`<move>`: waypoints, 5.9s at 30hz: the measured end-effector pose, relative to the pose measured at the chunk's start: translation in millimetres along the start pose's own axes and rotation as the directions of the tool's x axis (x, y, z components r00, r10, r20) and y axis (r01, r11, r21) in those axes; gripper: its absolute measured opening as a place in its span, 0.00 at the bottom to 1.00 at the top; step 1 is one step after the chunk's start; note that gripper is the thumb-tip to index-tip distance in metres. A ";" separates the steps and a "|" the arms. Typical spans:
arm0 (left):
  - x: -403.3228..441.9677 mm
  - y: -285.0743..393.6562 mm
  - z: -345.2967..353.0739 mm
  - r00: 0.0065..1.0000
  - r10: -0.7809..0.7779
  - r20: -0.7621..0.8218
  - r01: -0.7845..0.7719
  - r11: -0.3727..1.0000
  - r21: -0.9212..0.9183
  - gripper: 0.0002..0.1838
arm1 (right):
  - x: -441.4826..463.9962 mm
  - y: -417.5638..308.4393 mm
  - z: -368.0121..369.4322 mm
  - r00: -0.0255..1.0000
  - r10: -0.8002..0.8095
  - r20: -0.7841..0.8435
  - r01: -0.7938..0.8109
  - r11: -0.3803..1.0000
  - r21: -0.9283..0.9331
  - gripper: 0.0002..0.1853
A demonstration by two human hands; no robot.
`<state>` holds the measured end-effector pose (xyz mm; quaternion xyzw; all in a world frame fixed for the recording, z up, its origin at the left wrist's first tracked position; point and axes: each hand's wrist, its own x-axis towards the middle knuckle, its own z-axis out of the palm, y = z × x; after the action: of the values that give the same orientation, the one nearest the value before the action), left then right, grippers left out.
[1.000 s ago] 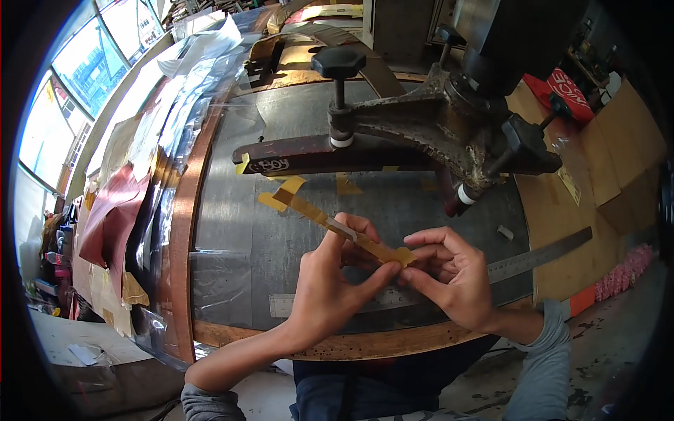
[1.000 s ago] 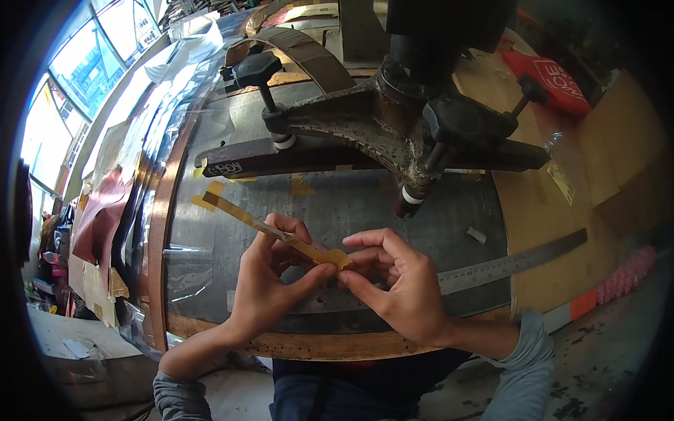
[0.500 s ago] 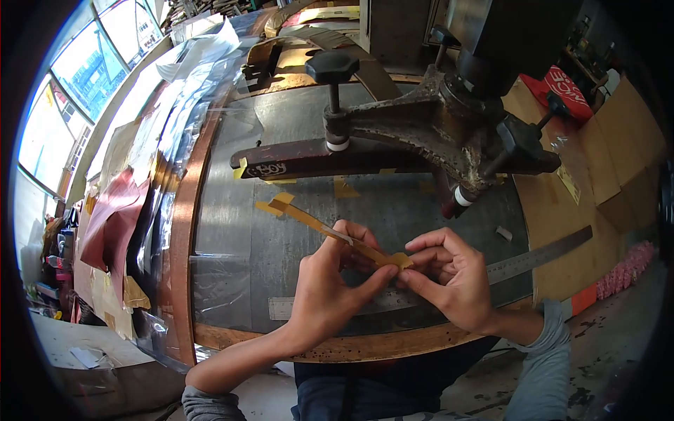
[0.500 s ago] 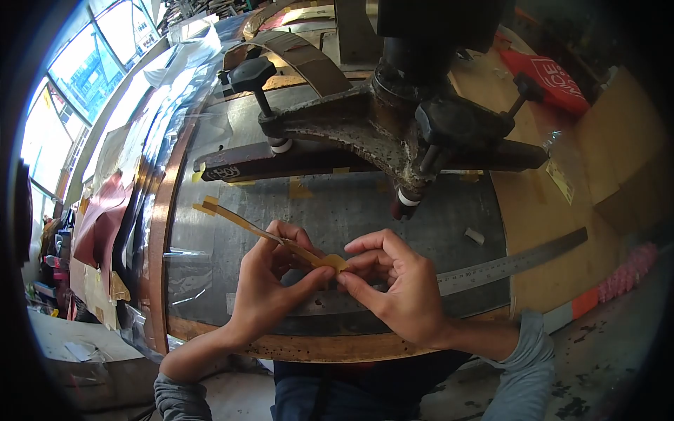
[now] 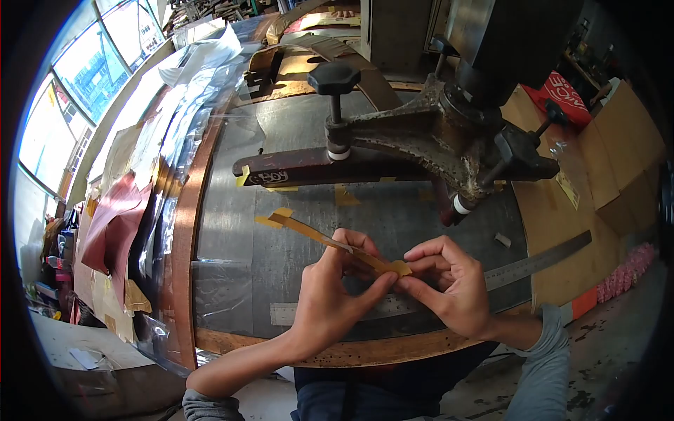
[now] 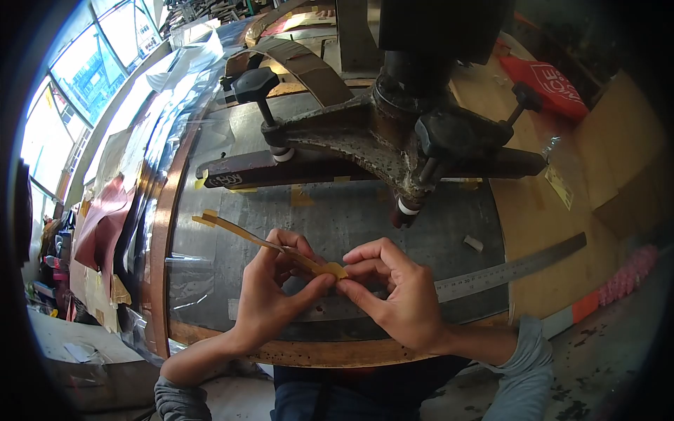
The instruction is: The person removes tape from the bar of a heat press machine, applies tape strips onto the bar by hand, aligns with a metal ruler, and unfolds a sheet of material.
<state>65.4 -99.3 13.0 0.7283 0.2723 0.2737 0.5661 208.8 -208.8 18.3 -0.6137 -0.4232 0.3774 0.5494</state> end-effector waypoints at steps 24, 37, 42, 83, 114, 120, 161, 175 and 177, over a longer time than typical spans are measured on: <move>-16.1 55.3 -25.6 0.873 0.092 0.479 -0.181 0.973 0.144 0.42 | -21.8 -76.0 -10.4 0.922 -0.378 0.084 0.387 0.908 -0.163 0.22; -33.5 56.1 -9.6 0.696 -0.009 0.718 -0.383 0.842 0.381 0.48 | -50.4 -49.2 -2.6 0.990 -0.137 -0.042 0.141 0.982 0.128 0.16; -32.5 47.4 -28.8 0.765 -0.005 0.644 -0.260 0.913 0.316 0.45 | -61.4 -26.2 2.0 0.971 -0.121 -0.208 0.176 0.945 0.274 0.08; 7.6 -16.1 14.5 0.760 0.504 0.411 -0.542 0.140 0.829 0.09 | 38.6 29.7 -53.1 0.905 0.041 -0.424 -0.090 0.991 -0.096 0.05; 71.4 -36.0 13.6 0.787 0.587 0.190 -0.355 0.179 0.918 0.12 | 38.2 44.5 -72.6 0.926 -0.198 -0.322 0.116 0.959 -0.257 0.04; 72.9 -31.8 12.6 0.793 0.564 0.231 -0.362 0.131 0.923 0.11 | 36.2 49.3 -70.6 0.889 -0.327 -0.319 0.218 0.918 -0.331 0.04; 79.1 -28.3 9.6 0.721 0.561 0.408 -0.414 -0.124 0.902 0.12 | 31.7 49.7 -51.2 0.880 -0.469 -0.077 0.127 0.389 -0.913 0.11; 77.1 -29.6 11.6 0.671 0.626 0.398 -0.436 -0.101 0.894 0.11 | 35.7 60.0 -53.4 0.824 -0.561 -0.079 0.185 0.398 -0.898 0.11; 76.2 -28.9 11.3 0.668 0.623 0.408 -0.447 -0.102 0.889 0.11 | 34.0 58.9 -53.1 0.823 -0.562 -0.083 0.187 0.406 -0.895 0.11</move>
<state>124.4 -47.0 -10.6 0.9289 0.0998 0.2908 -0.2064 276.4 -198.1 -34.2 -0.7474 -0.5687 -0.1436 0.3119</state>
